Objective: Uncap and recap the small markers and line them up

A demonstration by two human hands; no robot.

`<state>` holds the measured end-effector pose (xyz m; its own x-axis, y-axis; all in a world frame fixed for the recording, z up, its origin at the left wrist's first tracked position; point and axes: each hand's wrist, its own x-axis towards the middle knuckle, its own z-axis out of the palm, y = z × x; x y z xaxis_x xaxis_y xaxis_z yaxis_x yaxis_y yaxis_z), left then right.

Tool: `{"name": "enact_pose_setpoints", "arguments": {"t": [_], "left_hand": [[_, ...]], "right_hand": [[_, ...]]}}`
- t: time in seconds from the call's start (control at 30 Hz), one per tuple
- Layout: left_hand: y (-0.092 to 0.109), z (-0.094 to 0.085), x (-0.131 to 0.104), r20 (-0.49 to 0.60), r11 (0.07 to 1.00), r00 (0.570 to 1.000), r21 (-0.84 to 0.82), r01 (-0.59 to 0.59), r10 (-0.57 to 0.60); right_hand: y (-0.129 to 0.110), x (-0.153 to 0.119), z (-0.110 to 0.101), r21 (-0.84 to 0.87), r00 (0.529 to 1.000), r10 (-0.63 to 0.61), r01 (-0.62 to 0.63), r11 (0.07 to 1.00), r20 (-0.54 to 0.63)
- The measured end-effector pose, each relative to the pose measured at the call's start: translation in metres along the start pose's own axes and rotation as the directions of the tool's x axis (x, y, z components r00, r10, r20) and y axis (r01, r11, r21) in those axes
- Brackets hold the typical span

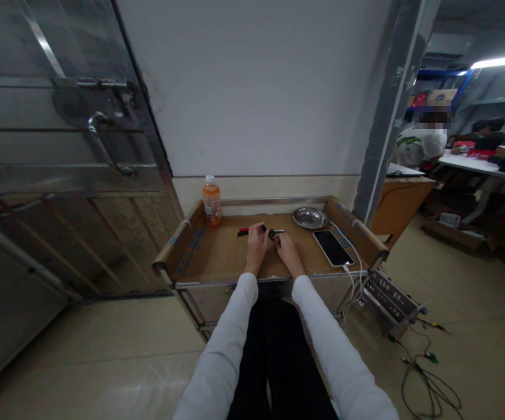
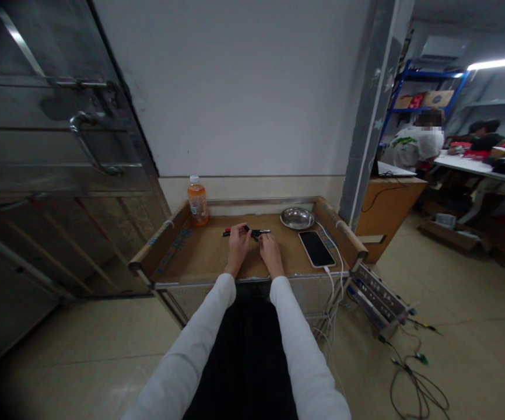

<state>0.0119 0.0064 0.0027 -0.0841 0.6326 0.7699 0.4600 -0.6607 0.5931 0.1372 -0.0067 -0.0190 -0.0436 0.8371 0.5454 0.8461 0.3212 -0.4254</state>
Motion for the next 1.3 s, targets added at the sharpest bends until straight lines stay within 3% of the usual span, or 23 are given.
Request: {"name": "enact_pose_setpoints", "arguments": {"t": [0.17,0.43,0.6,0.8,0.93,1.0,1.1,1.2,1.3], "left_hand": [[0.001,0.001,-0.001,0.166,0.998,0.984,-0.007,-0.066,0.066],[-0.001,0.005,-0.003,0.233,0.996,0.969,-0.018,-0.086,0.088],[0.002,0.003,-0.003,0.086,0.999,0.995,-0.019,-0.050,0.051],[0.001,-0.001,-0.001,-0.061,0.999,0.997,-0.013,0.046,-0.047],[-0.007,0.002,-0.001,-0.085,0.993,0.989,-0.001,0.120,-0.120],[-0.011,0.004,-0.002,-0.019,0.992,0.992,-0.001,0.126,-0.126],[-0.012,0.006,-0.004,0.184,0.994,0.977,-0.006,0.107,-0.104],[-0.010,0.006,-0.004,0.410,0.999,0.912,0.022,0.026,-0.033],[-0.007,0.005,-0.004,0.523,0.997,0.853,0.065,-0.029,-0.009]], "right_hand": [[0.000,0.000,0.001,-0.043,1.000,0.009,-0.009,0.999,0.003],[0.003,0.001,0.007,-0.074,0.996,-0.064,0.068,0.995,0.063],[0.005,0.001,0.007,-0.009,0.997,-0.073,0.074,0.997,0.034],[0.003,0.000,0.002,0.017,1.000,-0.022,0.022,1.000,-0.006],[-0.001,-0.001,-0.004,-0.051,0.999,0.029,-0.030,0.998,-0.036],[-0.003,-0.001,-0.007,-0.086,0.998,0.040,-0.045,0.995,-0.054],[-0.004,-0.002,-0.009,-0.143,0.996,0.050,-0.061,0.988,-0.078],[-0.004,-0.002,-0.008,-0.196,0.995,0.044,-0.061,0.979,-0.090],[-0.003,-0.001,-0.006,-0.208,0.996,0.031,-0.048,0.977,-0.083]]}}
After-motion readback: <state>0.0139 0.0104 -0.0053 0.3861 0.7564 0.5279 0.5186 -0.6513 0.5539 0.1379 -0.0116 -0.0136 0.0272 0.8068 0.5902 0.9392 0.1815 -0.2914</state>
